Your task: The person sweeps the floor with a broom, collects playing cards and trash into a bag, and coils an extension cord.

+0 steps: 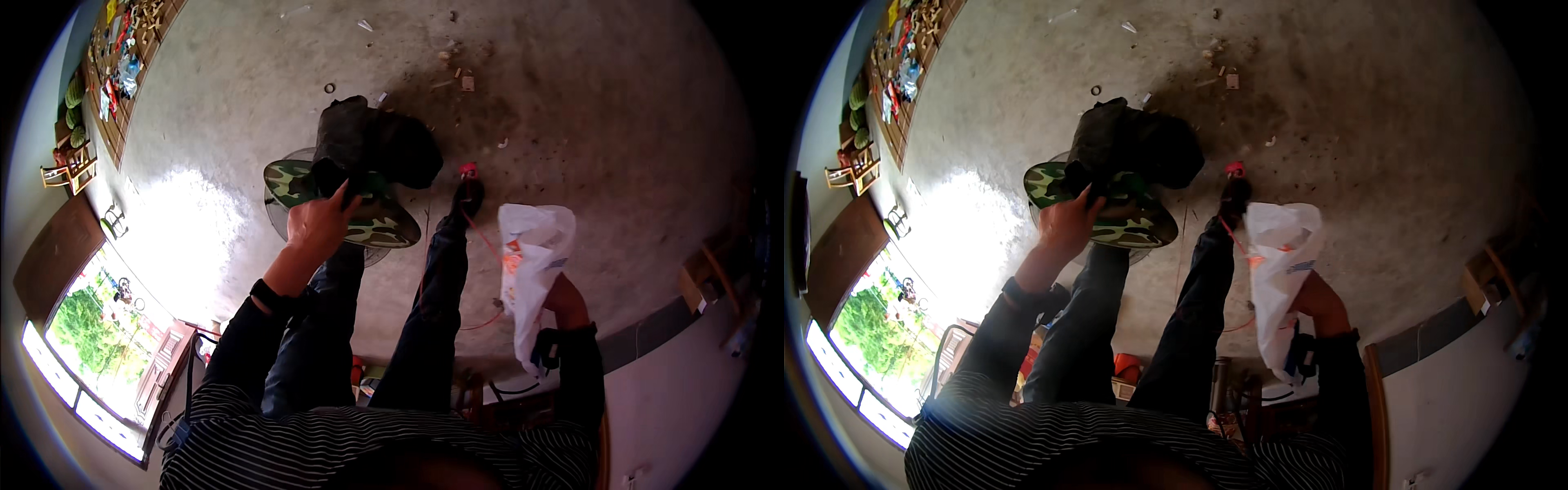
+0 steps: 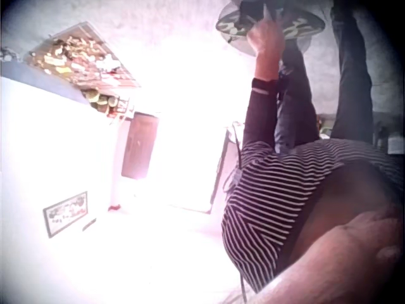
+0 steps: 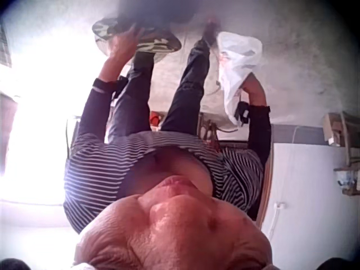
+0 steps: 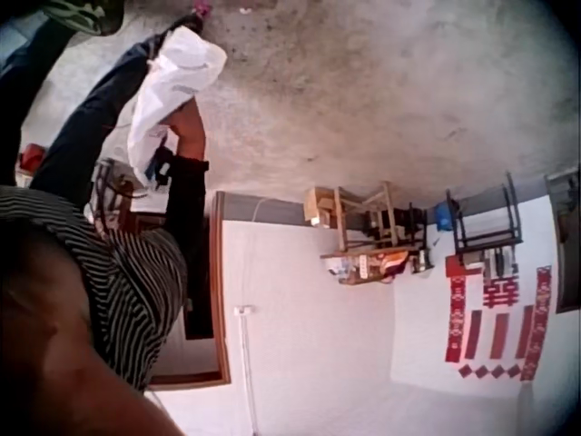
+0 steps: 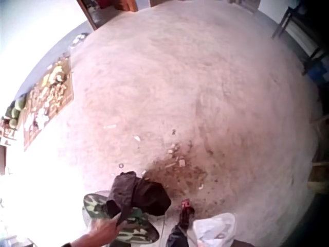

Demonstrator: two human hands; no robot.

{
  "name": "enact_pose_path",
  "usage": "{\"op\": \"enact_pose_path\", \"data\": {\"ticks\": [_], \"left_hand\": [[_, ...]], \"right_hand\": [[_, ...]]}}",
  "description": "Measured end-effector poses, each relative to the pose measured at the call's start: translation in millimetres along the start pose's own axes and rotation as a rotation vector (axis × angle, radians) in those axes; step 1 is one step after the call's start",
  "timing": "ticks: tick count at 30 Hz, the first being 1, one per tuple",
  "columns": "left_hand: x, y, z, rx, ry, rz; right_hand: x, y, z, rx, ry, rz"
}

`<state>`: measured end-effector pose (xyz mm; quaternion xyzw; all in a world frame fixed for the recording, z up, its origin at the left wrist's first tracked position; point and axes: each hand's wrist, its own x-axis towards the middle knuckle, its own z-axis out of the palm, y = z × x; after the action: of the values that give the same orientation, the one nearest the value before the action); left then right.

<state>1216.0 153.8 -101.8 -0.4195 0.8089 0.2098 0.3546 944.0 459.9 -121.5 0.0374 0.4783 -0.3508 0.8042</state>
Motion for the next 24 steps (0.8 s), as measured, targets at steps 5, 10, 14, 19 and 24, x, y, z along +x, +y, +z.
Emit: {"op": "enact_pose_path", "data": {"ticks": [5,10,14,19,24], "left_hand": [[-6.4,-21.0,18.5,0.075,-0.039,0.051],[-16.5,-30.8,8.4,0.049,-0.08,0.127],[-27.9,-34.9,9.9,0.136,-0.061,0.175],[-39.2,-33.4,8.5,0.092,-0.035,0.272],[-57.2,-44.8,40.7,0.047,0.087,0.34]], "right_hand": [[47.3,-11.0,56.6,-0.397,-0.215,0.068],[103.4,-32.3,98.8,-0.478,-0.287,0.142],[157.4,-48.0,120.1,-0.684,-0.268,0.281],[202.8,-45.8,120.6,-0.785,-0.274,0.244],[234.8,-20.9,92.3,0.257,-0.014,0.195]]}}
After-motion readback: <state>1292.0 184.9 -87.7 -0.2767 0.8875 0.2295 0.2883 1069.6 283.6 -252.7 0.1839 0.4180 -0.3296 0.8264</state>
